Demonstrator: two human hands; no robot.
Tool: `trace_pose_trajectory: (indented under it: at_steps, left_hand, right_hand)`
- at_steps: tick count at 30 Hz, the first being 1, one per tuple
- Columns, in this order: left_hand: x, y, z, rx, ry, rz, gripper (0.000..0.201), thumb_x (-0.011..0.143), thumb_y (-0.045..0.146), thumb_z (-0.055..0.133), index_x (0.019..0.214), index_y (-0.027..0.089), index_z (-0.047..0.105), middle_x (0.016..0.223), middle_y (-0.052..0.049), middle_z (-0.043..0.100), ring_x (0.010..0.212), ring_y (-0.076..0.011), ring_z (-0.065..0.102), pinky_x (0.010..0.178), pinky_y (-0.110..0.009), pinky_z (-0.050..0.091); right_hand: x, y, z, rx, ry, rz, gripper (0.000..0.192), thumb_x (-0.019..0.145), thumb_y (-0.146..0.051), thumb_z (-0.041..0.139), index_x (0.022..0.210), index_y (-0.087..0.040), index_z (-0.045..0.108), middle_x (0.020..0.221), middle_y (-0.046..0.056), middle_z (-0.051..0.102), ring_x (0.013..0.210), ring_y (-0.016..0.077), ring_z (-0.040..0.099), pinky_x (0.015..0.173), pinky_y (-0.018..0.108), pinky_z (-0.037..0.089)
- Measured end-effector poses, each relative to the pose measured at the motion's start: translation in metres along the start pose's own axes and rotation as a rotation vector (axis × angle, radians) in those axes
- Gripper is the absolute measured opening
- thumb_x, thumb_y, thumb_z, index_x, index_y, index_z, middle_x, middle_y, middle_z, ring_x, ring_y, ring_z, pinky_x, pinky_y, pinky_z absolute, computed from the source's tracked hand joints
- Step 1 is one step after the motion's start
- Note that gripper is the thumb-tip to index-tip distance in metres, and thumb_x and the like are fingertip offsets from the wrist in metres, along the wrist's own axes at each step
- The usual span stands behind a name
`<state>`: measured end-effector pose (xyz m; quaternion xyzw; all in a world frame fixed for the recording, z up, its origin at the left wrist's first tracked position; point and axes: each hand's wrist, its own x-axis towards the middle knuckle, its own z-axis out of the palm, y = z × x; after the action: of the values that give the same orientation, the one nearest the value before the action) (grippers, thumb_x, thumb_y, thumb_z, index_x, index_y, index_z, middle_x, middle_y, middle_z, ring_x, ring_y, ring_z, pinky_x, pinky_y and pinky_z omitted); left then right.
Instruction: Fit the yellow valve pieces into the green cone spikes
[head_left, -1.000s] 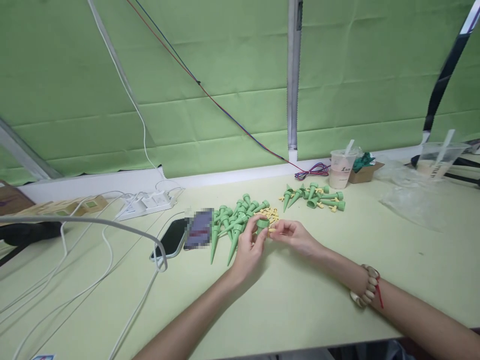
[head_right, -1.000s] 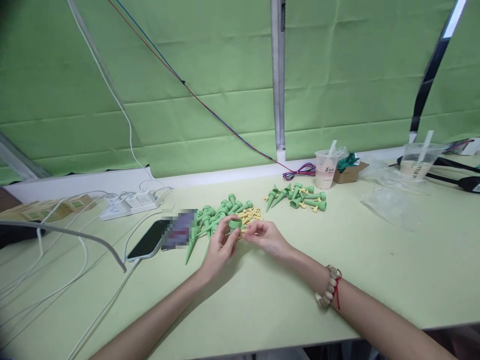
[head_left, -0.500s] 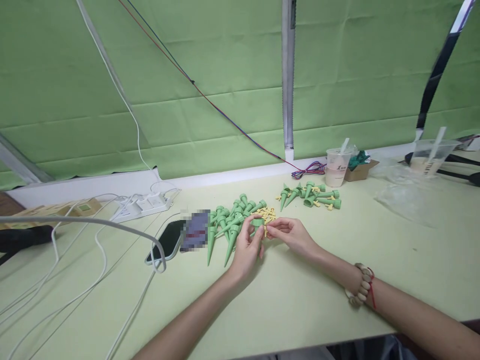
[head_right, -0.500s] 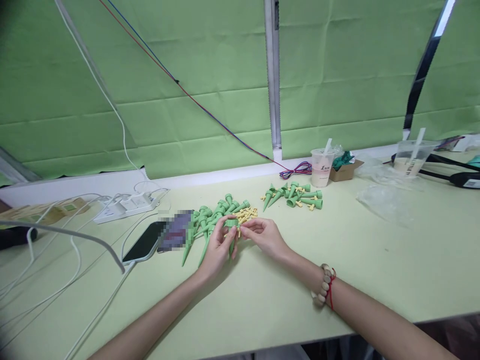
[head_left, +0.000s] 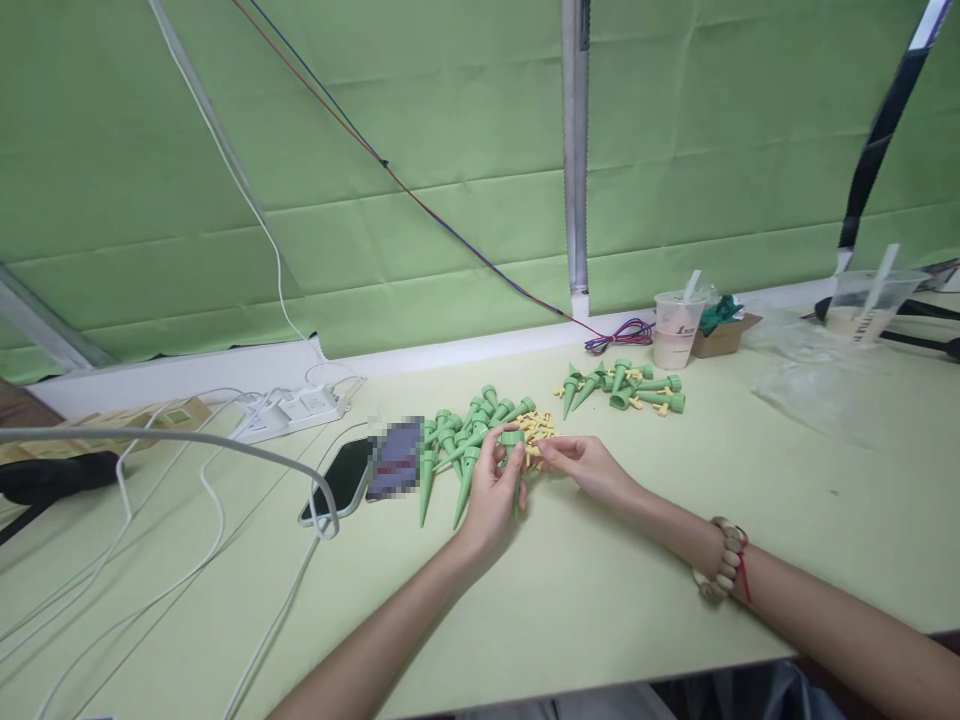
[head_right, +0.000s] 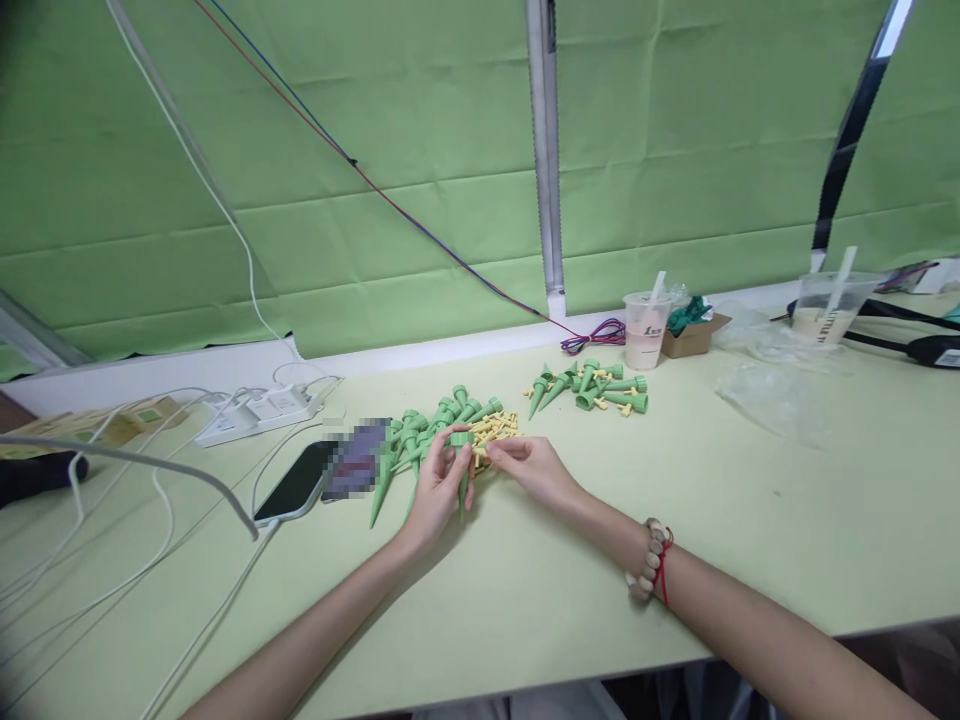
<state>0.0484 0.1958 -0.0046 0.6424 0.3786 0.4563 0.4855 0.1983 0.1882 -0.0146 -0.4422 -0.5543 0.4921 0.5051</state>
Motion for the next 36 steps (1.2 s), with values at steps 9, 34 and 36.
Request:
trace_pose_trajectory:
  at_steps: [9,34,36]
  left_hand:
    - [0.0021,-0.0047,-0.0026,0.058,-0.019,0.034,0.041,0.081,0.048,0.045,0.113,0.024,0.039,0.071,0.003,0.043,0.038,-0.0015,0.040,0.037,-0.016,0.031]
    - [0.0035,-0.0036,0.0013,-0.028,-0.032,-0.034,0.043,0.077,0.047,0.053,0.107,0.018,0.044,0.053,0.005,0.041,0.046,-0.0021,0.037,0.048,-0.011,0.033]
    - [0.0043,-0.0040,0.0008,-0.019,-0.028,-0.043,0.045,0.076,0.048,0.053,0.107,0.017,0.045,0.052,0.004,0.042,0.046,-0.0025,0.038,0.047,-0.012,0.032]
  right_hand:
    - [-0.0012,0.0002,0.0012,0.062,-0.064,-0.005,0.043,0.073,-0.047,0.061,0.098,-0.012,0.064,0.095,0.009,0.064,0.089,0.0162,0.059,0.087,0.029,0.043]
    - [-0.0028,-0.0065,-0.0008,0.065,-0.050,0.167,0.043,0.071,-0.051,0.061,0.087,-0.012,0.065,0.083,0.006,0.063,0.062,0.0069,0.053,0.061,0.019,0.042]
    - [-0.0029,-0.0068,-0.0012,0.077,-0.069,0.150,0.041,0.071,-0.050,0.062,0.082,-0.010,0.066,0.080,0.005,0.063,0.060,0.0066,0.052,0.064,0.021,0.043]
